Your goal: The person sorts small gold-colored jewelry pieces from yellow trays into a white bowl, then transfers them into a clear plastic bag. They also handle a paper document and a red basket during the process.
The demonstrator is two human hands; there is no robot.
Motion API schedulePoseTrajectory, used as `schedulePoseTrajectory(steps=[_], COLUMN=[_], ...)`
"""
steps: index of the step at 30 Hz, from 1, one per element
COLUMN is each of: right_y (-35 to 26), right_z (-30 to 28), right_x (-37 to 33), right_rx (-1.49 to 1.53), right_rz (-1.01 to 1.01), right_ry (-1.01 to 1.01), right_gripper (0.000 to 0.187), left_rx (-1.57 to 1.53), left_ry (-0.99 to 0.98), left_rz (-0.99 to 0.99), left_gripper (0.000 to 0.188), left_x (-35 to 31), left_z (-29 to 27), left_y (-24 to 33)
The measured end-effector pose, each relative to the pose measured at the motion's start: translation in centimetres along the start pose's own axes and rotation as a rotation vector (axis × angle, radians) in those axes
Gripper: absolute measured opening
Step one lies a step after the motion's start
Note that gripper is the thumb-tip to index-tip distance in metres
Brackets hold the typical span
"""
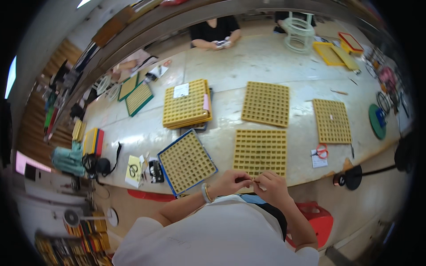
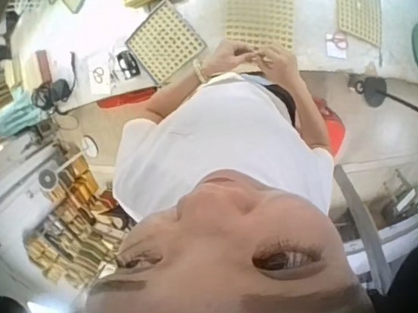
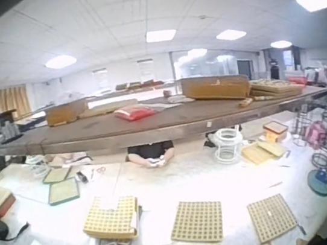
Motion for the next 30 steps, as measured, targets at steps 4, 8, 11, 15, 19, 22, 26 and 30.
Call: schedulePoseTrajectory(steps=[4, 8, 11, 15, 19, 22, 26, 30], right_y=[3.6, 6.8, 6.0, 5.5, 1.6, -3.0, -3.5, -1.7], right_z=[3.1, 8.2, 9.4, 8.1, 3.4, 1.5, 1.5, 2.3], right_x=[-0.6, -3.2, -3.5, -2.6, 1.2, 2.9, 3.2, 3.4], right_rx=[0.462, 1.214, 1.552, 1.338, 0.442, 0.069, -0.029, 0.104], right_rz=[0.327, 0.730, 0.811, 0.748, 0.228, -0.120, -0.182, -0.058], right_ry=[-0.137, -0.274, -0.301, -0.354, -0.165, -0.049, -0.023, -0.070], right_gripper=[0.007, 0.014, 0.016, 0.012, 0.015, 0.019, 0.017, 0.010], left_rx=[0.151, 0.388, 0.302, 0.059, -0.164, -0.297, -0.383, -0.284], left_ry=[0.069, 0.229, 0.222, 0.168, 0.129, 0.117, 0.116, 0.141], left_rz=[0.105, 0.437, 0.373, 0.150, 0.066, -0.006, 0.058, 0.094], left_gripper=[0.010, 0.007, 0.006, 0.010, 0.012, 0.014, 0.014, 0.013], left_x=[-1.0, -2.2, -2.2, -2.7, -2.6, -2.8, -2.9, -3.1], left_z=[-0.7, -0.8, -1.3, -2.1, -2.0, -2.2, -2.5, -2.8], left_y=[1.9, 4.4, 3.8, 2.5, -0.2, -1.3, -1.0, -0.2])
Point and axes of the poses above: each hand's wrist, its own x-axis towards the middle knuckle, its own z-axis out of the palm, y = z × x, the point moved 9 cm from there along x, towards the middle knuckle, and after that the axes turned 9 degrees about -y, right-handed, at the moved point
